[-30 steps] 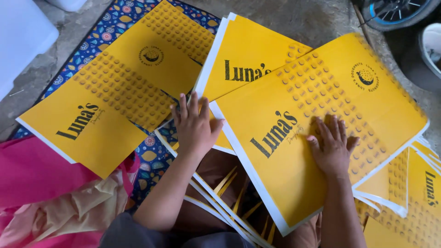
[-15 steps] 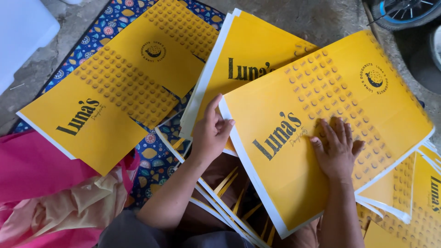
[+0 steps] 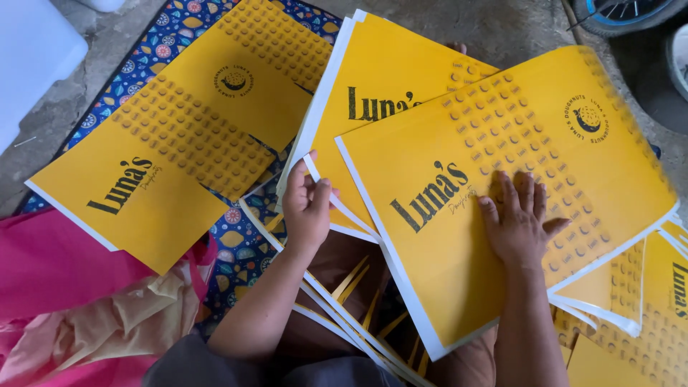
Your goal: Organizing and stacking printed paper sheets for packaging
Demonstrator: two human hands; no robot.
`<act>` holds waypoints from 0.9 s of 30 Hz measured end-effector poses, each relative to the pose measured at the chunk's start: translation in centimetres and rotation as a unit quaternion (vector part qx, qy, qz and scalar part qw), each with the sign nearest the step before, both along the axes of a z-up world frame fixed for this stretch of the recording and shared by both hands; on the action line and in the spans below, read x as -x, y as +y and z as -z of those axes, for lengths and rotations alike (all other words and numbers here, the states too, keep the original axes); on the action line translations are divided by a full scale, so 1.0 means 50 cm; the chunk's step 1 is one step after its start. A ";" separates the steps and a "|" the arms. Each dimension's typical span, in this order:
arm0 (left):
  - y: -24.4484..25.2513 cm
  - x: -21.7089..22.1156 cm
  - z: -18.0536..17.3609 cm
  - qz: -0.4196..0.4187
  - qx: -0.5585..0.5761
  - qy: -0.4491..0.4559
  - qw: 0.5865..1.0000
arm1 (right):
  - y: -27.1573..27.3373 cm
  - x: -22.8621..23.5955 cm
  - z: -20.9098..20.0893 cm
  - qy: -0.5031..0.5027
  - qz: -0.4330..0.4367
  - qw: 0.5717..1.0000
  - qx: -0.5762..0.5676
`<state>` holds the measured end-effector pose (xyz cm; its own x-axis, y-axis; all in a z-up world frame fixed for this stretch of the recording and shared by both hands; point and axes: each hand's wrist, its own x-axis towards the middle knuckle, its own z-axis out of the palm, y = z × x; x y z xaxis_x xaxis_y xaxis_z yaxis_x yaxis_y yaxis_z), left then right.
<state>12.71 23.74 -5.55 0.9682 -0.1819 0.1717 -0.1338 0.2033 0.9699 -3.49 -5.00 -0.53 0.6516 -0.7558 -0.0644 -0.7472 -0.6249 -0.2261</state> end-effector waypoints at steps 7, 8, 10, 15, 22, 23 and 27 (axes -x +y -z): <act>0.000 0.016 -0.026 0.078 -0.163 -0.094 0.979 | -0.005 -0.014 0.001 0.006 0.023 1.000 -0.002; -0.003 0.020 -0.026 0.084 -0.189 -0.128 0.970 | -0.002 -0.020 -0.005 0.014 0.031 0.999 -0.007; -0.007 0.032 -0.030 0.091 -0.214 -0.163 0.959 | 0.000 -0.027 -0.009 0.022 0.039 0.999 -0.012; -0.027 0.095 0.011 0.154 -0.274 -0.171 0.934 | -0.035 -0.015 0.059 -0.005 0.021 0.997 0.081; -0.014 0.144 0.017 0.274 -0.364 -0.062 0.888 | -0.038 -0.013 0.075 -0.034 0.008 0.994 0.102; -0.018 0.148 0.015 0.266 -0.344 -0.073 0.897 | -0.038 -0.011 0.078 -0.039 0.004 0.994 0.106; -0.032 0.172 0.034 0.209 -0.279 -0.092 0.933 | -0.036 -0.003 0.088 -0.043 -0.002 0.993 0.112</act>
